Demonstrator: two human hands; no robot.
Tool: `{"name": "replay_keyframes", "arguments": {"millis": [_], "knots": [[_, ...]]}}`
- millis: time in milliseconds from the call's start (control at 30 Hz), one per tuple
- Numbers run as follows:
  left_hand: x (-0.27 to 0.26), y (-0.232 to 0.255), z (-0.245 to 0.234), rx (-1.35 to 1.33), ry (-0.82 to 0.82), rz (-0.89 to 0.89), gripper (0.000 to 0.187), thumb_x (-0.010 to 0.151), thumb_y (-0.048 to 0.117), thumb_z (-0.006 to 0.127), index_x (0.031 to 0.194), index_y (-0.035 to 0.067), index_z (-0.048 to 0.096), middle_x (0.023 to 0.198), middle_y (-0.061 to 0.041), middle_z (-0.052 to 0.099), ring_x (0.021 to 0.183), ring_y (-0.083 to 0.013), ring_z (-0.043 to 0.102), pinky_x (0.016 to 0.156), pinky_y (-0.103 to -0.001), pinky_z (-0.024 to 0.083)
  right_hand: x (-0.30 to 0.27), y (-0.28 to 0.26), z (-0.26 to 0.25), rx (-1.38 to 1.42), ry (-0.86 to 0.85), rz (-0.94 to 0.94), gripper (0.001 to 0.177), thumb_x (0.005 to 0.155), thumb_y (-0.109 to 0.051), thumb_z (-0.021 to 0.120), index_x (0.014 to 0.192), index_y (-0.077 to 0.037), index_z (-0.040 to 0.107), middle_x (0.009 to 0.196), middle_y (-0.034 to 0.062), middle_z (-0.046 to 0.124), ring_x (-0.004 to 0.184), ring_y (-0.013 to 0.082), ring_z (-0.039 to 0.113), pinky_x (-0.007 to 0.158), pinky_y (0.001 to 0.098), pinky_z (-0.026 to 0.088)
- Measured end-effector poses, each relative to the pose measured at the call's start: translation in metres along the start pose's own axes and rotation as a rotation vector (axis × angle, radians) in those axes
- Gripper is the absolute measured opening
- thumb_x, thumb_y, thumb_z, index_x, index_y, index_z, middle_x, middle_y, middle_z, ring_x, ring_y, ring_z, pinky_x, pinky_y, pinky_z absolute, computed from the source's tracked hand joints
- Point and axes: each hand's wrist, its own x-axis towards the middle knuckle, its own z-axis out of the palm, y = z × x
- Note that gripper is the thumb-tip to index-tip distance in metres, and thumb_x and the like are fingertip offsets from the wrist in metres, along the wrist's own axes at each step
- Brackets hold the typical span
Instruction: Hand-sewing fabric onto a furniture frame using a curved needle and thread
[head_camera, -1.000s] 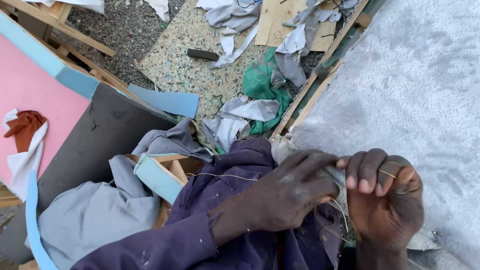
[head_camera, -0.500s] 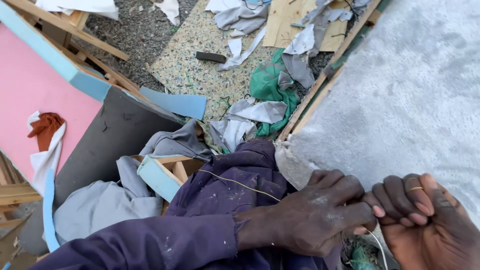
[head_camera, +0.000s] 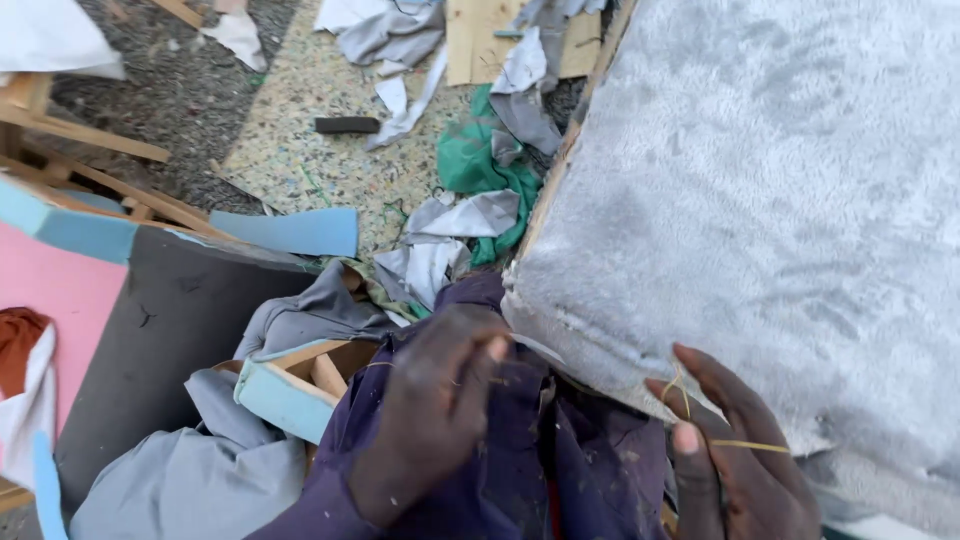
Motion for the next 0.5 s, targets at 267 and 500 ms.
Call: {"name": "replay_keyframes", "arguments": {"millis": [267,500], "knots": [[0.003,-0.033,-0.036,-0.022,0.078,-0.117,0.025,0.128,0.022,0.070,0.139,0.007,0.088,0.115,-0.009,0.098,0.103,-0.0260,0.099,0.088,-0.041,0.078,-0.033,0.194,-0.130,1.235,-0.683,0.513,0.068,0.141,-0.018,0.082,0.191,0.011,0.046,0.199,0.0166,0.043,0.177,0.0292,0.044,0.142,0.0410,0.027],[-0.004,-0.028,-0.030,0.066,0.003,0.050,0.023,0.131,0.020,0.070,0.130,0.004,0.087,0.116,-0.016,0.088,0.108,-0.0403,0.086,0.090,-0.054,0.066,-0.038,0.056,-0.046,0.055,-0.122,0.222,0.029,0.126,-0.009,0.095,0.152,-0.004,0.083,0.134,0.0060,0.081,0.112,0.0153,0.069,0.096,0.0327,0.048]]}}
